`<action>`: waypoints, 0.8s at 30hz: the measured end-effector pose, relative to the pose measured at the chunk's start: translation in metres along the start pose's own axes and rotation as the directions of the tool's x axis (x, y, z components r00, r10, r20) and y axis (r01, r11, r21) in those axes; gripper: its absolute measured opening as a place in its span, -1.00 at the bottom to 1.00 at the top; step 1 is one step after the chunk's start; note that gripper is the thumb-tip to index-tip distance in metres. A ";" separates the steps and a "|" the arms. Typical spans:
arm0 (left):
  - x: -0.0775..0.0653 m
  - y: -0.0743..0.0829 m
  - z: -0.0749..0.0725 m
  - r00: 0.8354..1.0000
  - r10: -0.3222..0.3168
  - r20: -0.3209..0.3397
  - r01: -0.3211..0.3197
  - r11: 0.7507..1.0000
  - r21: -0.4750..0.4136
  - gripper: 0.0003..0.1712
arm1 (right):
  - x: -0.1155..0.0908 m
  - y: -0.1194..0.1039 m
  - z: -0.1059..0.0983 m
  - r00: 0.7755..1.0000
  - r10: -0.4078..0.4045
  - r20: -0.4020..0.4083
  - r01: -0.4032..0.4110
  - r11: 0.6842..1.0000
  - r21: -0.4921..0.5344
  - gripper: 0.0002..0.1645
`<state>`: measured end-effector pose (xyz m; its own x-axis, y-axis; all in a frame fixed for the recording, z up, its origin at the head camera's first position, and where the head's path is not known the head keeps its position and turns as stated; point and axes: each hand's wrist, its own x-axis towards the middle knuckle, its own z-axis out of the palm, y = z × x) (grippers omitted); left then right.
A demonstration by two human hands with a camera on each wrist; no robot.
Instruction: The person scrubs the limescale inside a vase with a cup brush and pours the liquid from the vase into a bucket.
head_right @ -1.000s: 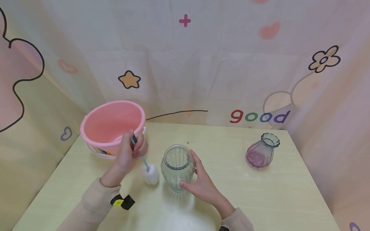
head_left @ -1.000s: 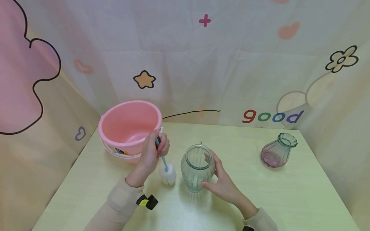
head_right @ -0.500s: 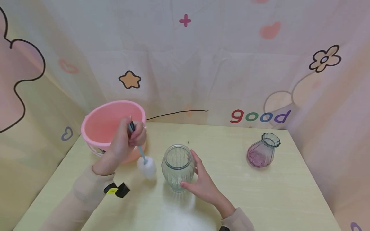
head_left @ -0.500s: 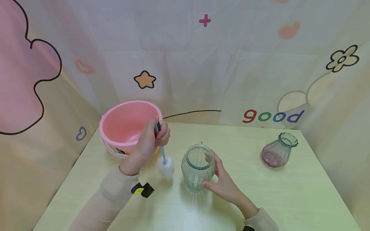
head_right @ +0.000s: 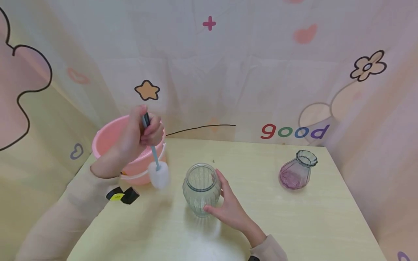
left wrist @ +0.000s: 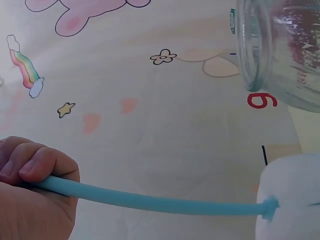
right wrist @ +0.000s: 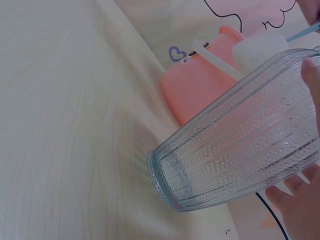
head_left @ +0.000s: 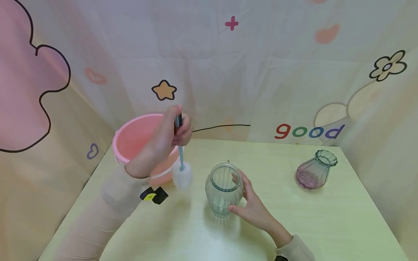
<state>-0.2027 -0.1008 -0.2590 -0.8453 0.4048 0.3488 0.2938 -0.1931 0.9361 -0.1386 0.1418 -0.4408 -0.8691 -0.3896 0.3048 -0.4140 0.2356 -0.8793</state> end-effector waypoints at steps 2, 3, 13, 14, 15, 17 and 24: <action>0.005 0.010 0.002 1.000 0.011 0.005 -0.011 1.000 0.016 -0.48 | 0.000 0.000 -0.001 1.000 -0.008 0.005 0.008 1.000 -0.002 0.17; 0.008 0.014 0.004 1.000 0.016 0.007 -0.016 1.000 0.021 -0.48 | 0.000 0.001 -0.001 1.000 -0.014 0.008 0.014 1.000 -0.003 0.17; 0.022 0.050 0.018 0.999 0.049 0.021 -0.049 0.999 0.012 -0.46 | 0.000 0.003 -0.001 1.000 -0.016 0.014 0.016 1.000 0.000 0.18; 0.023 0.053 0.019 0.998 0.055 0.022 -0.056 0.998 0.006 -0.46 | 0.000 0.003 -0.001 1.000 -0.019 0.016 0.019 1.000 -0.002 0.18; 0.024 0.056 0.020 0.998 0.065 0.026 -0.065 0.998 0.002 -0.46 | 0.000 0.003 -0.001 1.000 -0.024 0.018 0.024 1.000 0.000 0.18; 0.025 0.062 0.023 0.996 0.083 0.037 -0.083 0.997 -0.001 -0.46 | 0.000 0.003 -0.001 1.000 -0.026 0.017 0.026 1.000 0.001 0.18; 0.031 0.074 0.036 0.989 0.123 0.085 -0.121 0.992 -0.026 -0.48 | 0.000 0.003 0.000 0.999 -0.044 0.006 0.044 0.999 -0.004 0.17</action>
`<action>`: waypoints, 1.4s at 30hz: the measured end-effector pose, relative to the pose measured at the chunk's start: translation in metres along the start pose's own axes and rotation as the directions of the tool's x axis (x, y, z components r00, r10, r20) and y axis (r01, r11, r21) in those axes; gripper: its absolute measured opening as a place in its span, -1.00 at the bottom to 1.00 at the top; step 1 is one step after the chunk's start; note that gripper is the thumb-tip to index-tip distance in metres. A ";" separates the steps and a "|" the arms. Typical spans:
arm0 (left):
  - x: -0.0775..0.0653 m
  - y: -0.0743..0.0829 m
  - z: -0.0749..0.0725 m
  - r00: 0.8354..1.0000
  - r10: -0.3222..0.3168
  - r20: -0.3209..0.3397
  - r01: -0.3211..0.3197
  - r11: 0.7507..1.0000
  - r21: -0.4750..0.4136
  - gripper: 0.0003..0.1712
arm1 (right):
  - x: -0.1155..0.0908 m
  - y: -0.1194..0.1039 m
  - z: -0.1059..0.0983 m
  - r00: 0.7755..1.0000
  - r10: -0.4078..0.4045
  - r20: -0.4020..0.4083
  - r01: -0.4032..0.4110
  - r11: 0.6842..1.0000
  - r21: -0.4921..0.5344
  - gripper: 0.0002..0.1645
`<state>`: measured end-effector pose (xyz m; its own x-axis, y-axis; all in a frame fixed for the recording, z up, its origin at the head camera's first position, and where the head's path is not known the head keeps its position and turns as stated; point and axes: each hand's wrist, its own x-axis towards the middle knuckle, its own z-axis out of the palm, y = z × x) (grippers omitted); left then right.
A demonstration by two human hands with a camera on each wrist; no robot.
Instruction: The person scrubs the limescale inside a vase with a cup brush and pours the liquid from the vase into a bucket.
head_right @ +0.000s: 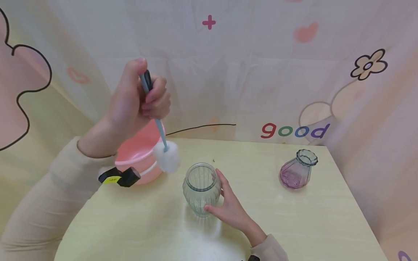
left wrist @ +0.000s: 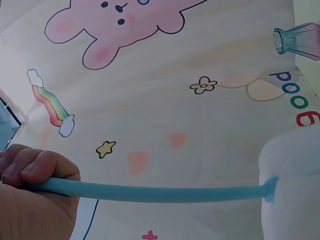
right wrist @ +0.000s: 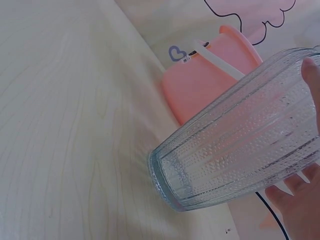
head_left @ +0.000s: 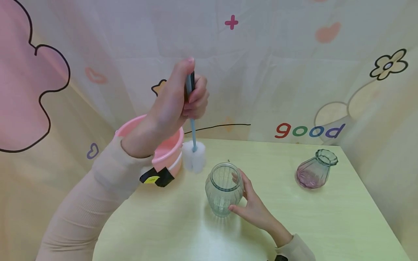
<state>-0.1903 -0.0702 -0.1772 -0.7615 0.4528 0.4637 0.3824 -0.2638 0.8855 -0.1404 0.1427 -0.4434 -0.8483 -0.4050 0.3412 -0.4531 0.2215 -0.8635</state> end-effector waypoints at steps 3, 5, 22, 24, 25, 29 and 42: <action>0.002 0.000 0.006 1.000 0.005 0.020 -0.005 1.000 -0.021 -0.49 | 0.000 -0.001 0.000 1.000 -0.004 -0.007 0.004 1.000 -0.002 0.16; 0.004 0.000 0.010 1.000 0.003 0.025 -0.003 0.999 -0.032 -0.50 | 0.000 -0.001 0.000 1.000 -0.007 -0.011 0.007 1.000 -0.005 0.16; 0.013 -0.010 0.042 0.993 0.042 0.113 -0.027 0.991 -0.129 -0.49 | -0.001 -0.002 -0.002 0.999 0.046 0.023 -0.047 0.999 0.013 0.15; 0.013 -0.015 0.045 0.991 0.041 0.127 -0.025 0.992 -0.127 -0.48 | -0.001 -0.002 -0.002 0.998 0.055 0.021 -0.055 0.998 0.014 0.15; 0.013 -0.018 0.046 0.990 0.039 0.133 -0.022 0.992 -0.123 -0.48 | -0.001 -0.001 -0.002 0.998 0.056 0.018 -0.056 0.998 0.015 0.15; 0.011 -0.029 0.050 0.991 0.017 0.135 0.001 0.991 -0.134 -0.46 | -0.001 0.000 -0.001 0.999 0.049 0.013 -0.049 0.999 0.023 0.15; 0.008 -0.049 0.052 0.987 -0.039 0.153 0.061 0.988 -0.143 -0.45 | 0.000 0.002 -0.001 0.999 0.035 0.013 -0.035 0.999 0.025 0.14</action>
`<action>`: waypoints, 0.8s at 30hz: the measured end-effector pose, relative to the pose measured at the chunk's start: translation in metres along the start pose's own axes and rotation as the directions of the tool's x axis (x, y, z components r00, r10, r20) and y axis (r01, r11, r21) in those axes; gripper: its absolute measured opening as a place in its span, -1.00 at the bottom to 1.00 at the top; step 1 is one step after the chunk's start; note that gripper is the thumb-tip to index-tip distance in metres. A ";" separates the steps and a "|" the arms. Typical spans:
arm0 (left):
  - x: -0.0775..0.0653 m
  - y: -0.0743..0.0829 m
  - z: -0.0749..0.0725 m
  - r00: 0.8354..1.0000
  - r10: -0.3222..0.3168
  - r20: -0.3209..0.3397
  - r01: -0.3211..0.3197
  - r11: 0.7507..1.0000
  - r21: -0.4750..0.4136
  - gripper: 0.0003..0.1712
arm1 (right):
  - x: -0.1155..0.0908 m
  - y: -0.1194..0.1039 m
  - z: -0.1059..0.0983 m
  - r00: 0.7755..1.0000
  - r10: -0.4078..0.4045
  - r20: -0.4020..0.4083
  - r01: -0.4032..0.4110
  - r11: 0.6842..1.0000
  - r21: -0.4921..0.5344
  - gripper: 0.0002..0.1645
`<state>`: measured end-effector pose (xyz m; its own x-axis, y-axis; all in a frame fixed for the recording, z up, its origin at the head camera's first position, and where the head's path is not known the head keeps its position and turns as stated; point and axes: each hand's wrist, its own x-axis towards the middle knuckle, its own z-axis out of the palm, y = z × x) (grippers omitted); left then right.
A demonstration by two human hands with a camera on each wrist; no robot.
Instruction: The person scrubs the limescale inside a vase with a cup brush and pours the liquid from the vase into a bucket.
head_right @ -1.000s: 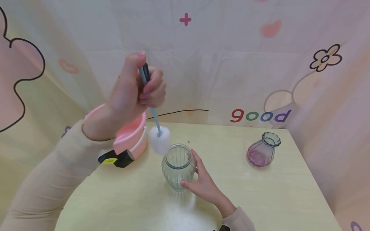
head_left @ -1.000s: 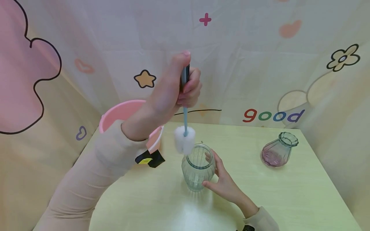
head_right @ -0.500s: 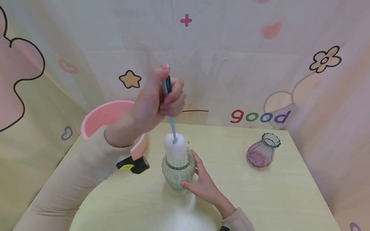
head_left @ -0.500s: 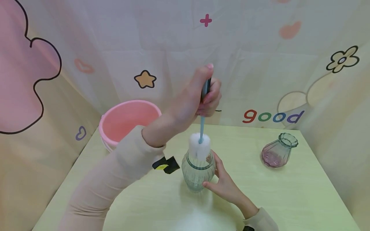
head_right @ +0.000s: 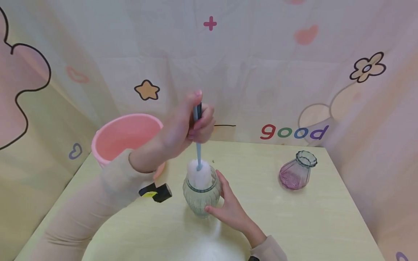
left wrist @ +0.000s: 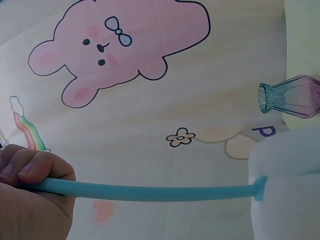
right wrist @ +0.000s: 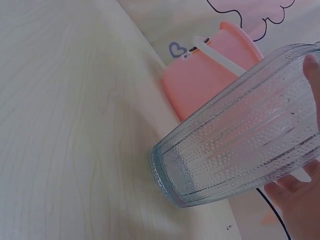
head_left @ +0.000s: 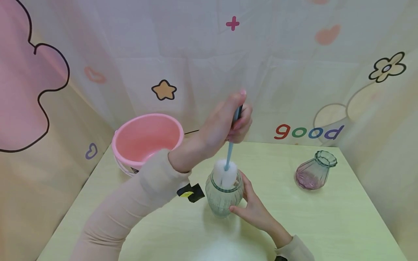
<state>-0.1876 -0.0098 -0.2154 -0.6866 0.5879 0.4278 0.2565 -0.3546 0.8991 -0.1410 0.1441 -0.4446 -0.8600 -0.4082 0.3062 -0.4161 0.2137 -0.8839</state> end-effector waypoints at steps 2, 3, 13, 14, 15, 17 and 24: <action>-0.001 -0.003 0.000 1.000 -0.003 0.001 0.003 1.000 -0.004 -0.46 | 0.000 0.000 0.000 1.000 -0.004 0.000 0.004 1.000 -0.001 0.14; -0.002 -0.005 -0.001 1.000 -0.002 0.003 0.002 1.000 -0.003 -0.46 | 0.000 0.000 0.000 1.000 -0.005 -0.001 0.005 1.000 -0.003 0.14; -0.012 -0.024 -0.003 1.000 -0.012 0.000 0.012 0.999 0.032 -0.47 | 0.000 0.001 0.001 0.999 -0.030 -0.016 0.030 0.999 -0.010 0.14; -0.014 -0.026 -0.003 1.000 -0.010 0.000 0.010 0.999 0.037 -0.46 | 0.000 0.001 0.001 0.999 -0.038 -0.018 0.038 0.999 -0.013 0.15; -0.015 -0.028 -0.003 1.000 -0.008 0.001 0.008 0.999 0.042 -0.46 | 0.000 0.002 0.001 0.999 -0.045 -0.020 0.045 0.999 -0.016 0.15; -0.016 -0.031 -0.004 1.000 -0.004 -0.002 0.005 0.999 0.049 -0.46 | 0.000 0.003 0.001 0.998 -0.057 -0.021 0.056 0.998 -0.021 0.16; -0.023 -0.041 -0.007 1.000 -0.007 -0.012 0.008 0.998 0.066 -0.46 | 0.000 0.003 0.001 0.997 -0.069 -0.019 0.068 0.997 -0.027 0.16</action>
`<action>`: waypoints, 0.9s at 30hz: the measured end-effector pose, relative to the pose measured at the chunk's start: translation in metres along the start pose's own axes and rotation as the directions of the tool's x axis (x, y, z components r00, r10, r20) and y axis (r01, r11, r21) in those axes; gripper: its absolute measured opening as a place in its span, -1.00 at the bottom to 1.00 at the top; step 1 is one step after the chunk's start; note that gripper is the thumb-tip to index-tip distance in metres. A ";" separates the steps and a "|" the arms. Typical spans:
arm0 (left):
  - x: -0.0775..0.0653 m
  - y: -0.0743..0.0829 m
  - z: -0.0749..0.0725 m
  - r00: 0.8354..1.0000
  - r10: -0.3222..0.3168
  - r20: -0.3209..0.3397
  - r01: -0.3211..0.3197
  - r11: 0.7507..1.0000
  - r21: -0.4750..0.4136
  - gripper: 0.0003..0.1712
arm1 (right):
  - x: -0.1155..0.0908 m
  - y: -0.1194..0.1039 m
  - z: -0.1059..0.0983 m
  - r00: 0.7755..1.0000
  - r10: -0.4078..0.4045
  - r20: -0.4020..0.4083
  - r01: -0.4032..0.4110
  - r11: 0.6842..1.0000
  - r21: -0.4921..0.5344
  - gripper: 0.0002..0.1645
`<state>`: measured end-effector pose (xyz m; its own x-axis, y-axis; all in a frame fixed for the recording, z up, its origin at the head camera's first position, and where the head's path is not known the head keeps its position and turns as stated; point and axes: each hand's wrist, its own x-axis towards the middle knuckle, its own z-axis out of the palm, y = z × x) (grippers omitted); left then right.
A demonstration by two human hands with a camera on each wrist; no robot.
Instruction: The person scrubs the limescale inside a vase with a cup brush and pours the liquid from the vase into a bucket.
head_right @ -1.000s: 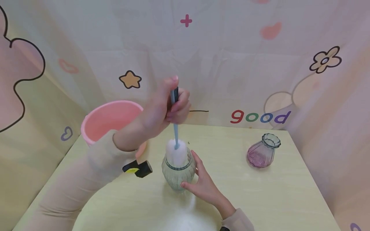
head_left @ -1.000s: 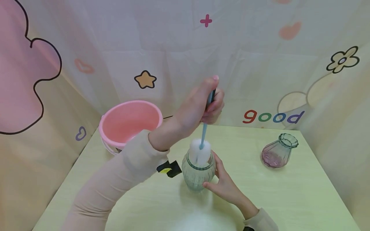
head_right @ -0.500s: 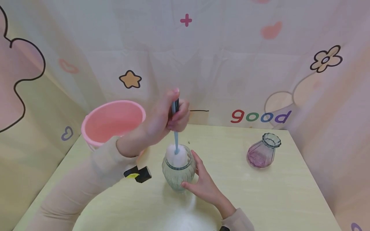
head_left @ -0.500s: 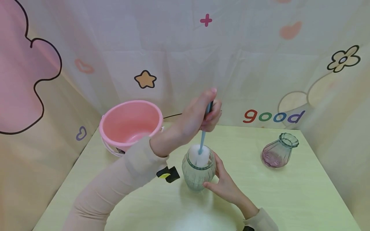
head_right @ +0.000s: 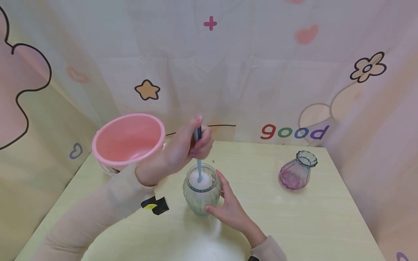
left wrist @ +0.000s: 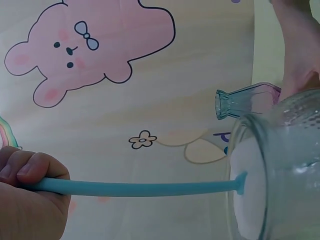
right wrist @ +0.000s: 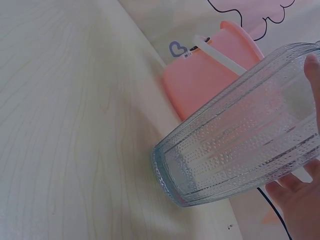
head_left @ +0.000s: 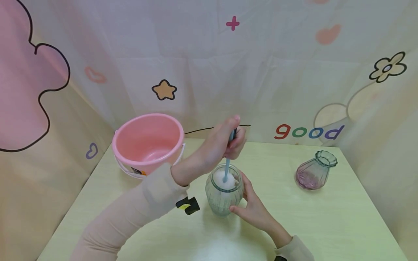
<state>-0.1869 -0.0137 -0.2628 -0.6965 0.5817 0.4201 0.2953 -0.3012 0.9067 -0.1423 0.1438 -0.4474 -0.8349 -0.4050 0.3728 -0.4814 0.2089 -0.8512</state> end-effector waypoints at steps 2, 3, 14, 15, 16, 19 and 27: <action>-0.003 -0.004 0.000 1.000 -0.015 0.001 0.015 1.000 -0.007 -0.45 | 0.000 0.000 0.000 1.000 -0.003 0.001 0.003 1.000 -0.002 0.16; -0.004 -0.006 0.000 1.000 -0.024 0.001 0.024 1.000 -0.007 -0.45 | 0.000 0.000 0.000 1.000 -0.003 0.001 0.003 1.000 -0.001 0.16; -0.017 -0.022 -0.003 0.999 -0.045 -0.015 0.045 0.999 -0.007 -0.45 | 0.000 -0.002 -0.001 1.000 0.005 0.019 -0.005 1.000 -0.007 0.15; -0.018 -0.022 -0.003 0.999 -0.042 -0.014 0.042 0.999 -0.010 -0.46 | 0.000 -0.002 -0.001 1.000 0.003 0.020 -0.002 1.000 -0.011 0.15; -0.018 -0.022 -0.004 0.999 -0.041 -0.015 0.041 0.999 -0.014 -0.47 | 0.000 -0.002 -0.001 1.000 0.003 0.021 -0.003 1.000 -0.011 0.15; -0.020 -0.023 -0.005 0.999 -0.035 -0.015 0.035 0.999 -0.019 -0.49 | 0.001 -0.002 -0.001 1.000 -0.004 0.019 0.004 1.000 -0.011 0.15; -0.023 -0.025 -0.004 1.000 -0.025 -0.012 0.025 1.000 -0.011 -0.48 | 0.000 -0.004 -0.001 1.000 0.012 0.009 -0.012 1.000 0.007 0.13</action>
<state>-0.1803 -0.0226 -0.2954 -0.7116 0.5800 0.3965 0.2703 -0.2949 0.9165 -0.1400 0.1438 -0.4434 -0.8381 -0.4105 0.3593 -0.4696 0.2075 -0.8582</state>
